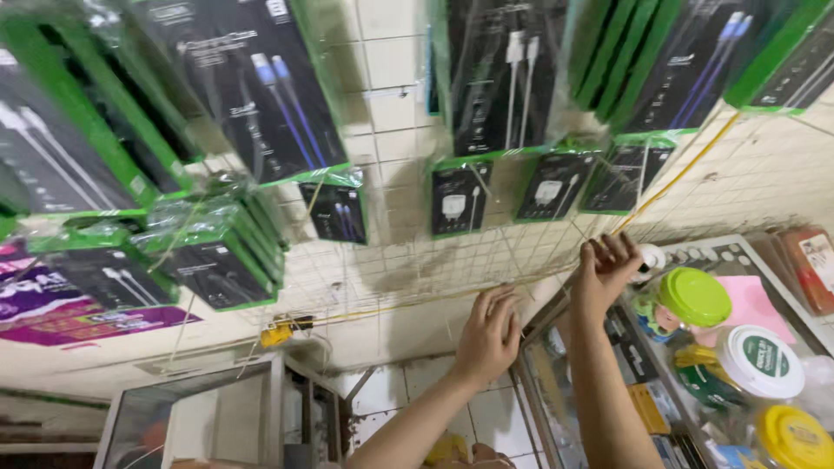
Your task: The person organizes packaged charging cables by taking them from a cardboard box on the counter and hanging them onto metal display hooks on a wire grid wall.
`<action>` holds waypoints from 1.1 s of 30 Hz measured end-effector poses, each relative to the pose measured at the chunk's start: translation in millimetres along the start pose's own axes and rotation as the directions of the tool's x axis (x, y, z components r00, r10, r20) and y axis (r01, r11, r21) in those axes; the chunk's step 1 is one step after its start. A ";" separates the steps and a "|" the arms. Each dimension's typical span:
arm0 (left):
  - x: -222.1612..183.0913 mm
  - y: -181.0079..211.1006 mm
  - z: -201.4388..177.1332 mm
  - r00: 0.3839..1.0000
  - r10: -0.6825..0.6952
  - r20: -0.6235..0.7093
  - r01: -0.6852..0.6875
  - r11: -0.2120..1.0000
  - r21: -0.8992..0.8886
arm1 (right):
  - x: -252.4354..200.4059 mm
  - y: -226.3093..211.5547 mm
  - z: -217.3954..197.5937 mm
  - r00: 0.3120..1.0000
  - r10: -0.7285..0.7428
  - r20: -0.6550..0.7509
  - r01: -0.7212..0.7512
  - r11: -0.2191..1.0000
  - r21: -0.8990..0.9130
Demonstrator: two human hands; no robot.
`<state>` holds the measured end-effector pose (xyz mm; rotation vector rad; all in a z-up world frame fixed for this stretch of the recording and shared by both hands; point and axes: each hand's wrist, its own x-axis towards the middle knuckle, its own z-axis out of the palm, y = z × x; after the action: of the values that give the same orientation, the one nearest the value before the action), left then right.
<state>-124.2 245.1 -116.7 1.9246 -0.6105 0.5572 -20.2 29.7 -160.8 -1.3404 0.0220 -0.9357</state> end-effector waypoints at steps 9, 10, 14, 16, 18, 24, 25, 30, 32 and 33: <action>-8.6 8.0 -19.5 0.996 -0.089 0.025 0.091 0.993 -0.069 | 105.1 -9.8 23.6 0.942 -0.331 0.056 0.335 0.938 -0.089; 1.5 12.6 -14.9 0.997 -0.075 0.030 0.077 0.994 -0.073 | 114.1 -13.5 22.5 0.939 -0.341 0.037 0.340 0.914 -0.222; 60.9 33.9 25.0 0.989 0.147 0.021 -0.144 0.985 -0.093 | 140.9 -22.4 17.3 0.943 -0.324 -0.074 0.302 0.929 -0.214; 94.7 42.9 51.2 0.974 0.224 0.025 -0.220 0.969 -0.110 | 156.5 -23.9 10.7 0.962 -0.237 -0.138 0.213 0.963 -0.165; 127.8 48.6 77.2 0.969 0.239 0.059 -0.234 0.969 -0.079 | 171.9 -25.2 2.9 0.956 -0.263 -0.131 0.240 0.957 -0.164; 199.8 46.9 135.6 0.969 0.140 0.203 -0.133 0.990 -0.044 | 187.6 -40.1 -13.4 0.963 -0.269 -0.010 0.259 0.935 -0.243; 204.6 44.0 142.1 0.968 0.145 0.207 -0.137 0.989 -0.051 | 185.7 -44.1 -13.2 0.964 -0.266 0.013 0.258 0.918 -0.303; 223.2 28.3 172.3 0.962 0.202 0.185 -0.217 0.974 0.065 | 185.4 -73.0 -0.4 0.959 -0.281 0.014 0.264 0.880 -0.395; 229.0 26.3 181.2 0.964 0.201 0.176 -0.211 0.977 0.041 | 185.8 -85.8 0.7 0.942 -0.331 0.060 0.325 0.847 -0.421; 230.5 26.3 183.9 0.966 0.196 0.168 -0.202 0.979 0.017 | 183.2 -90.7 -0.5 0.897 -0.430 0.106 0.425 0.767 -0.481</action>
<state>56.8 28.1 -28.6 1.9666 -0.9142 0.5393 48.1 -71.8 3.0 -1.8669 -0.0424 -1.3903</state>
